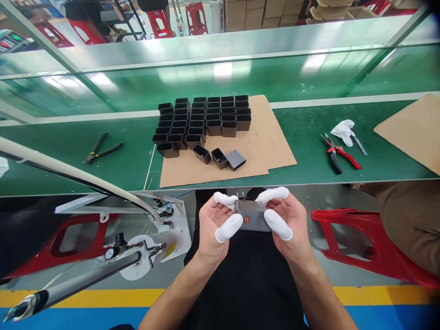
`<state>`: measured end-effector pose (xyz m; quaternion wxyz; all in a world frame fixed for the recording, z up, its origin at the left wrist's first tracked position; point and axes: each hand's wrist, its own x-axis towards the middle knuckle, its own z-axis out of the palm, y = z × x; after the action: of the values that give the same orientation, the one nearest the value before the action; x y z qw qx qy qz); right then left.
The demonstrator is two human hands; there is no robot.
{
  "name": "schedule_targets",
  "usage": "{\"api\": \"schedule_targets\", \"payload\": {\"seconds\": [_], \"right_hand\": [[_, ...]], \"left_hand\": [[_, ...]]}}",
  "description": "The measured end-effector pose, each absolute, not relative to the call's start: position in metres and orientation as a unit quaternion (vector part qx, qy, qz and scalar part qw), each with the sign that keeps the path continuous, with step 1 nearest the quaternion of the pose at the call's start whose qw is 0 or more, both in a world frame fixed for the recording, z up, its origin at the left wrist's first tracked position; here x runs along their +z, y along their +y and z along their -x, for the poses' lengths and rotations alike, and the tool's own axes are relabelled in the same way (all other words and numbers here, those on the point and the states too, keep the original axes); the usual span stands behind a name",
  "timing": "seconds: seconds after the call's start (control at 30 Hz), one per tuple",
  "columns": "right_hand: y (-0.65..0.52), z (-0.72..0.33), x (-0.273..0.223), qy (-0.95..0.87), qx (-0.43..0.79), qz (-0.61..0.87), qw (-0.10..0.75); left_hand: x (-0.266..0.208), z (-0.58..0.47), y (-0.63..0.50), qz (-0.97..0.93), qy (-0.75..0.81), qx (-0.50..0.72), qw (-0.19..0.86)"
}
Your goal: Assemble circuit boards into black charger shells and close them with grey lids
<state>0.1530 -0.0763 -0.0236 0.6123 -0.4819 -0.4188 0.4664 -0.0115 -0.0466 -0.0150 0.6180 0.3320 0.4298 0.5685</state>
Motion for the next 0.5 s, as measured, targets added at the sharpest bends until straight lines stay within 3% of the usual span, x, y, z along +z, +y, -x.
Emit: {"api": "schedule_targets", "payload": {"seconds": [0.37,0.5], "right_hand": [[-0.076,-0.156,-0.026,-0.449,0.416,0.508,0.606],[-0.077,-0.153,-0.026,-0.412,0.459,0.492,0.614]], "left_hand": [[-0.004,0.016,-0.042,-0.355,0.420,0.537,0.639],[-0.004,0.018,-0.039,-0.347,0.424,0.556,0.625]]}}
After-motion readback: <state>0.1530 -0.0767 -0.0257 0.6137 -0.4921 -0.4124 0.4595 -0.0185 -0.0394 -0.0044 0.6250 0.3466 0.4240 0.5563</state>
